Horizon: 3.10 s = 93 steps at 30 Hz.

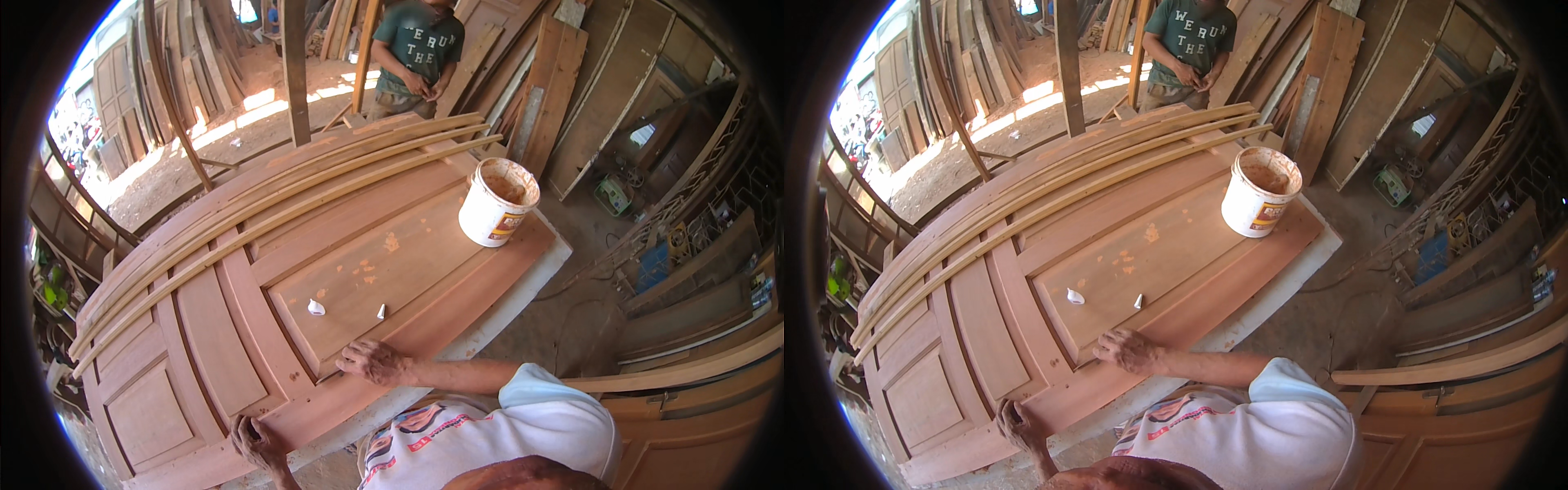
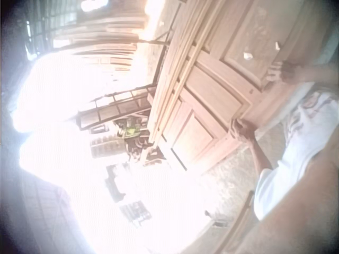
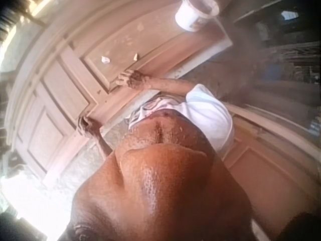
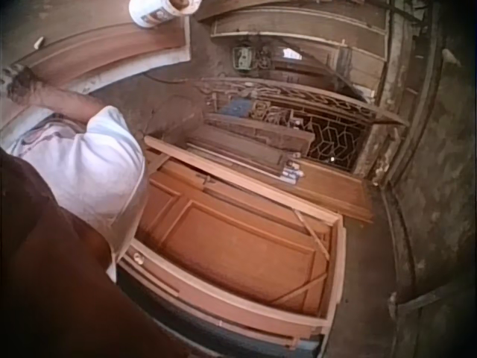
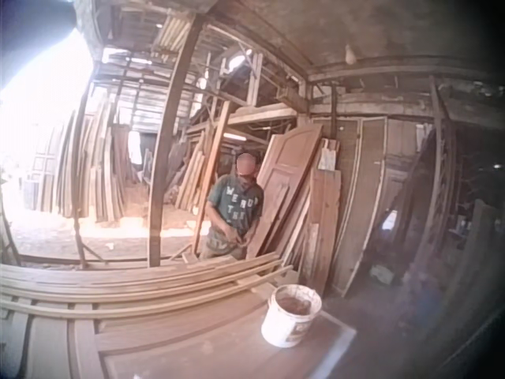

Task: The person applies adhesive and filler to a wooden door using a small applicator and a putty knife, smoothing the material into gaps and imperfections on the wood surface.

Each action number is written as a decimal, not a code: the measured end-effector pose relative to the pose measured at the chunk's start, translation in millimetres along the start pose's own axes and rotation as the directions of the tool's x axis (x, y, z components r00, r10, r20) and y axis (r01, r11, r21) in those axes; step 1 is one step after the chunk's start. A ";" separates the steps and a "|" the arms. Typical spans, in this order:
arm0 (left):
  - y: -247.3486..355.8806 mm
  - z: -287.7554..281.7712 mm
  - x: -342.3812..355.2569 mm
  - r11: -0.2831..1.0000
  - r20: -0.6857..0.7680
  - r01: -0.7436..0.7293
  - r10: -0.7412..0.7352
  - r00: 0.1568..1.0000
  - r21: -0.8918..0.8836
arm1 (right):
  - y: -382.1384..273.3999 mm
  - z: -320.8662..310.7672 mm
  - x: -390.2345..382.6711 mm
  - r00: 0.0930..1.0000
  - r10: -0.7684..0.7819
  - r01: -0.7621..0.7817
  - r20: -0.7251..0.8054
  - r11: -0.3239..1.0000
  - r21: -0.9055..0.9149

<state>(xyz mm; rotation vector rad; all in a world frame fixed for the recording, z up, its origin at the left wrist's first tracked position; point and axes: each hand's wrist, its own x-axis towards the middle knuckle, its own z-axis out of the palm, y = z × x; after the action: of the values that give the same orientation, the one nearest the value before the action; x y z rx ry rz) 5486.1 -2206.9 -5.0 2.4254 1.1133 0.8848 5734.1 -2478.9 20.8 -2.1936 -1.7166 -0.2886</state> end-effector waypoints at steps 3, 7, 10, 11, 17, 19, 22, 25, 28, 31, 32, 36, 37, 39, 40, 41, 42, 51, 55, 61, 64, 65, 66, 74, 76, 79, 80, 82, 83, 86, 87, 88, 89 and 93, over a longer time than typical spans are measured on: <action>-1.7 -0.3 -0.6 1.000 -0.026 -0.014 0.014 1.000 -0.013 | -6.7 -2.9 1.6 0.999 0.028 -0.028 0.017 1.000 0.006; -2.2 2.2 -0.9 1.000 -0.024 -0.014 0.013 1.000 -0.027 | -7.7 1.5 -0.9 0.999 0.047 -0.047 0.000 0.999 0.024; -1.5 0.3 0.2 1.000 -0.019 -0.015 0.015 1.000 -0.025 | -7.1 0.3 -0.2 0.999 0.034 -0.033 -0.008 0.999 0.038; 0.8 -1.8 0.7 1.000 -0.015 -0.014 0.014 1.000 -0.018 | -9.1 -2.0 0.6 0.999 0.050 -0.050 0.017 0.998 0.025; 6.3 -2.3 0.9 1.000 -0.015 -0.010 0.009 1.000 -0.005 | -22.9 -13.5 2.4 0.992 0.113 -0.113 0.055 0.994 -0.003; 7.5 -2.6 0.6 1.000 -0.007 -0.004 0.003 1.000 -0.008 | -25.2 -14.6 6.4 0.984 0.147 -0.145 0.095 0.989 -0.031; 0.8 -8.5 -1.2 1.000 0.004 0.010 -0.010 1.000 0.011 | -25.5 -27.0 14.7 0.974 0.118 -0.117 0.195 0.993 -0.018; -2.5 -3.1 0.6 1.000 -0.013 0.013 -0.013 1.000 -0.016 | -20.3 -23.2 18.5 0.974 0.067 -0.064 0.216 0.998 -0.018; 6.1 -1.9 1.5 0.999 0.019 0.040 -0.040 0.999 -0.004 | -9.9 -20.0 18.2 0.970 0.089 -0.108 0.228 0.992 0.069; 3.9 -1.0 1.7 0.999 -0.011 0.031 -0.031 0.999 0.012 | -5.5 -14.5 19.6 0.955 0.164 -0.202 0.246 0.970 0.136; 4.4 -1.3 1.3 0.999 -0.006 0.031 -0.031 0.999 0.008 | -8.4 -16.1 19.2 0.939 0.194 -0.237 0.284 0.964 0.125; 5.7 -1.3 3.1 1.000 -0.023 0.002 -0.002 1.000 0.009 | -26.7 -9.4 6.1 0.928 0.253 -0.285 0.272 0.955 0.082; 7.3 -1.6 3.6 1.000 -0.031 -0.012 0.012 0.999 0.016 | -30.2 -8.4 4.7 0.939 0.255 -0.278 0.231 0.957 0.076; 12.8 -5.3 3.0 1.000 -0.022 0.013 -0.013 1.000 -0.021 | -28.5 -7.9 5.4 0.942 0.249 -0.277 0.225 0.956 0.100; 15.8 -6.5 4.2 0.999 -0.012 0.020 -0.020 1.000 -0.041 | -28.5 -9.4 5.7 0.942 0.253 -0.282 0.221 0.953 0.112; 14.0 -5.0 4.3 0.999 -0.013 0.012 -0.012 1.000 -0.034 | -27.4 -8.6 5.7 0.939 0.260 -0.291 0.227 0.949 0.119; 10.0 -3.0 3.0 1.000 -0.014 0.004 -0.004 1.000 -0.027 | -26.3 -7.1 5.9 0.935 0.267 -0.301 0.232 0.945 0.126; 10.5 -3.9 1.5 1.000 -0.023 -0.020 0.020 1.000 -0.016 | -27.3 -6.9 9.6 0.922 0.315 -0.350 0.224 0.926 0.141; 11.7 -3.9 1.5 1.000 -0.027 -0.018 0.018 0.999 -0.008 | -28.4 -12.8 11.6 0.919 0.332 -0.367 0.214 0.918 0.150; 0.1 -1.3 0.5 0.999 -0.012 0.039 -0.039 0.999 -0.030 | -26.5 -1.4 8.3 0.945 0.278 -0.302 0.171 0.944 0.134; -4.4 0.8 -0.3 0.999 -0.005 0.028 -0.028 1.000 -0.019 | -24.0 -0.1 10.8 0.930 0.278 -0.319 0.240 0.935 0.154; -4.9 1.3 -0.3 0.999 -0.008 0.028 -0.028 1.000 -0.016 | -23.1 -4.0 12.7 0.921 0.280 -0.331 0.270 0.929 0.165; -5.1 1.4 -0.1 1.000 -0.011 0.029 -0.029 1.000 -0.012 | -21.8 -8.4 15.1 0.912 0.281 -0.343 0.299 0.923 0.178; -5.9 2.9 -0.2 0.999 -0.001 0.029 -0.029 1.000 -0.022 | -2.8 -6.4 22.3 0.919 0.187 -0.277 0.346 0.933 0.231; -4.1 3.1 -0.2 0.999 -0.003 0.034 -0.034 0.999 -0.022 | 0.5 -5.6 24.5 0.923 0.175 -0.263 0.342 0.937 0.229; -4.6 3.6 0.3 0.999 -0.003 0.032 -0.032 0.999 -0.021 | 11.7 4.3 26.8 0.949 0.046 -0.136 0.313 0.952 0.275; -5.8 3.0 0.3 0.999 -0.012 0.032 -0.033 0.999 -0.022 | 12.1 0.0 30.2 0.940 0.022 -0.119 0.340 0.957 0.265; -6.4 3.0 0.6 0.999 -0.029 0.032 -0.032 0.999 -0.026 | 17.0 -13.0 38.4 0.919 -0.020 -0.084 0.393 0.965 0.247; -5.2 2.9 0.7 0.999 -0.028 0.032 -0.033 0.999 -0.028 | 18.7 -13.8 39.1 0.915 -0.050 -0.047 0.400 0.972 0.230; -3.8 2.4 0.2 0.999 -0.035 0.030 -0.031 0.999 -0.020 | 22.2 -18.5 45.1 0.889 -0.070 -0.034 0.452 0.975 0.219; -6.4 2.3 0.3 1.000 -0.040 0.025 -0.025 0.999 -0.010 | 22.8 -20.6 49.5 0.872 -0.031 -0.099 0.489 0.966 0.238; -7.2 3.6 0.8 1.000 -0.043 0.017 -0.017 0.999 -0.004 | 23.5 -23.0 52.4 0.850 0.011 -0.168 0.527 0.953 0.251; -7.3 4.4 1.2 0.999 -0.037 0.032 -0.033 0.999 -0.026 | 26.7 -18.3 54.2 0.846 -0.013 -0.143 0.533 0.958 0.250; -8.5 7.6 0.6 0.994 -0.032 0.059 -0.062 0.998 -0.088 | 36.3 -7.0 48.3 0.872 -0.042 -0.145 0.488 0.929 0.339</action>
<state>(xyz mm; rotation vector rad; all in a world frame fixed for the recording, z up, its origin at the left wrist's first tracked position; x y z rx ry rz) 5486.6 -2201.2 -14.9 2.3025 1.1305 0.9387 5781.6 -2445.9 39.7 -2.1290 -1.7592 0.6145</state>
